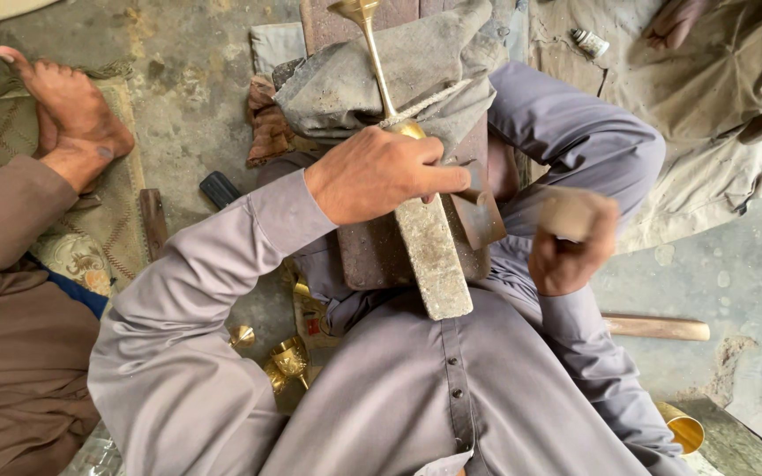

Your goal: The person is engraving a brass goblet using a chisel and a wooden mallet. They hold the chisel against the goblet's surface and strike it repeatedly with the mallet to create decorative patterns.

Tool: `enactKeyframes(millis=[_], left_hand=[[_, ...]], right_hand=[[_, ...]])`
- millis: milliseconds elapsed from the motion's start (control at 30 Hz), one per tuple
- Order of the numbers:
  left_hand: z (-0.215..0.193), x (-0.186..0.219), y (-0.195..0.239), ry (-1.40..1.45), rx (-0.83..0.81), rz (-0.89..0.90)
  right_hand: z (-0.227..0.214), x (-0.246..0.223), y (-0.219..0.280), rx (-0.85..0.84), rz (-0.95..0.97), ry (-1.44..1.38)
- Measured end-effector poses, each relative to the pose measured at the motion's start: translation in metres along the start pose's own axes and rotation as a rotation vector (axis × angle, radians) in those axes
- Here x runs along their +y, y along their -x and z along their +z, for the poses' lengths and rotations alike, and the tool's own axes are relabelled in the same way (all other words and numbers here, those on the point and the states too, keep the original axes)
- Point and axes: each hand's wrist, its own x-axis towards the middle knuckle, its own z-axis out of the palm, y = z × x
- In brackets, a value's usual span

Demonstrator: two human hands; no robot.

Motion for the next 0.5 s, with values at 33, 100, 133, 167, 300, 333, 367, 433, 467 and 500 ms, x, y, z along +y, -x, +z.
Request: enactKeyframes(millis=[33,100,133,167,300,333,367,433,467,500], left_hand=[[0.0,0.002,0.001,-0.017,0.004,0.002],[0.002,0.005,0.003,-0.05,-0.006,0.009],[0.002,0.006,0.004,-0.066,-0.019,0.013],[0.003,0.006,0.004,-0.086,-0.026,0.017],[0.002,0.007,0.009,-0.107,0.025,0.031],[0.002,0.007,0.011,-0.114,0.033,0.033],[0.002,0.007,0.013,-0.122,0.045,0.036],[0.004,0.004,0.02,-0.099,0.05,0.047],[0.006,0.001,0.024,-0.088,0.053,0.052],[0.008,-0.002,0.029,-0.032,0.09,0.05]], right_hand=[[0.002,0.0,-0.002,-0.046,-0.117,0.208],[0.004,-0.001,-0.004,-0.005,-0.108,0.086],[0.009,-0.001,-0.003,0.083,0.02,-0.244],[0.01,0.0,-0.005,0.168,0.143,-0.574],[0.004,0.001,-0.006,-0.041,-0.255,0.189],[0.006,0.0,-0.004,0.016,-0.198,-0.105],[0.006,-0.001,-0.005,0.073,-0.143,-0.397],[0.0,-0.007,-0.008,0.051,-0.225,-0.005],[-0.003,-0.011,-0.011,0.037,-0.262,0.191],[-0.007,-0.016,-0.014,-0.008,-0.29,0.315]])
